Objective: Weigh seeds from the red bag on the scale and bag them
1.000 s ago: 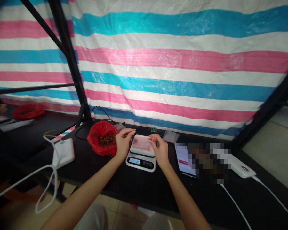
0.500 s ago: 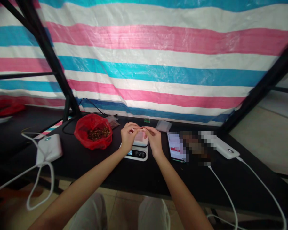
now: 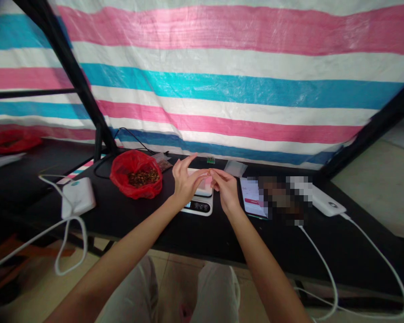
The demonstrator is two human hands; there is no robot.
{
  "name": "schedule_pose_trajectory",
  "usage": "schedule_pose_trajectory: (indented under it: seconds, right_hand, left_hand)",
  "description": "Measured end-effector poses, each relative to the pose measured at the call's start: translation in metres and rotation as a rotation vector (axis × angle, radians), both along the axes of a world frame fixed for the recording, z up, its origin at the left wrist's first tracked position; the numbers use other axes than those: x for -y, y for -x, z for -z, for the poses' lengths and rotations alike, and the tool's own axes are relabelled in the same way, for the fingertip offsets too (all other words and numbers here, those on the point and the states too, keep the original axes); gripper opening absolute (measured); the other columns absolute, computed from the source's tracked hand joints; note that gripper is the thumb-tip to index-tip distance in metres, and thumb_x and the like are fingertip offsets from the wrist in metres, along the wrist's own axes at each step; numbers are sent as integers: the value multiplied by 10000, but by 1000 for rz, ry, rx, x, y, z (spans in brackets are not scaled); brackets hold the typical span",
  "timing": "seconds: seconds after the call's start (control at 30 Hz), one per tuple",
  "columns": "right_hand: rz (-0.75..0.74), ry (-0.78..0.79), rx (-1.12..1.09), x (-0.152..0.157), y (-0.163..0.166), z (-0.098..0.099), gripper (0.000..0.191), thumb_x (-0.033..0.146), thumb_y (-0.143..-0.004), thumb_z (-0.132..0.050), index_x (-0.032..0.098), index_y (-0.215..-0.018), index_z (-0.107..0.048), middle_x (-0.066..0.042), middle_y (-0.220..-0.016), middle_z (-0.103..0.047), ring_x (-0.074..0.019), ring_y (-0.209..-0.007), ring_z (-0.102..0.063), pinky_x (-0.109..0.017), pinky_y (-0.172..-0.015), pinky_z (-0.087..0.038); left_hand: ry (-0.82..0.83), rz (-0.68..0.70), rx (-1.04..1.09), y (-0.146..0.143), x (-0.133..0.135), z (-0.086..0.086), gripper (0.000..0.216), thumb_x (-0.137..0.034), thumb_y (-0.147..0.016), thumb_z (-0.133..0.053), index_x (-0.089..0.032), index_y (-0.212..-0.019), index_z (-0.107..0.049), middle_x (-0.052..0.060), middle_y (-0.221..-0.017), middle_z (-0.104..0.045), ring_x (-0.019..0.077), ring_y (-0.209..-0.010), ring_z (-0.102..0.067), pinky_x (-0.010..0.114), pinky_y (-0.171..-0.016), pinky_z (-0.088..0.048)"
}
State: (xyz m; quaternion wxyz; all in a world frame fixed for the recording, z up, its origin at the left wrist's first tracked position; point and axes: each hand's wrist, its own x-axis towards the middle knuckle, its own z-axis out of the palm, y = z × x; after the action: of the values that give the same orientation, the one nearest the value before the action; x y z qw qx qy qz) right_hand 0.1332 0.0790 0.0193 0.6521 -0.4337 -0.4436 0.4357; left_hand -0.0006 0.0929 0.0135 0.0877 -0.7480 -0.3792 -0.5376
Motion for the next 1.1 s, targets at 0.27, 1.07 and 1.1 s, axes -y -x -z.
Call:
schedule_pose_trajectory:
  seconds: [0.27, 1.07, 1.1]
  right_hand:
    - [100, -62, 112, -3, -7, -2, 236, 396, -628, -710, 197, -754, -688, -20, -721, -668, -64, -439, -449, -206, -372, -268]
    - [110, -394, 1093, -8, -17, -24, 167, 331, -808, -561, 207, -820, -673, -23, -796, -666, -136, -603, -564, -249, -516, -403]
    - [91, -413, 1182, -8, -17, -32, 155, 320, -813, -561, 219, -832, -677, -20, -816, -668, -140, -624, -574, -255, -547, -414]
  left_hand:
    - [270, 150, -286, 40, -33, -2, 570, -467, -730, -635, -214, -1230, -529, 91, -1351, -464, 258, -1255, -371, 408, -1040, -279]
    - [632, 664, 190, 31, -46, 9, 522, -296, -608, -765, -162, -1090, -618, 97, -1116, -613, 215, -1035, -551, 372, -963, -379]
    - [658, 699, 233, 31, -47, 10, 520, -289, -614, -760, -152, -1093, -612, 103, -1123, -613, 213, -1037, -556, 368, -961, -385]
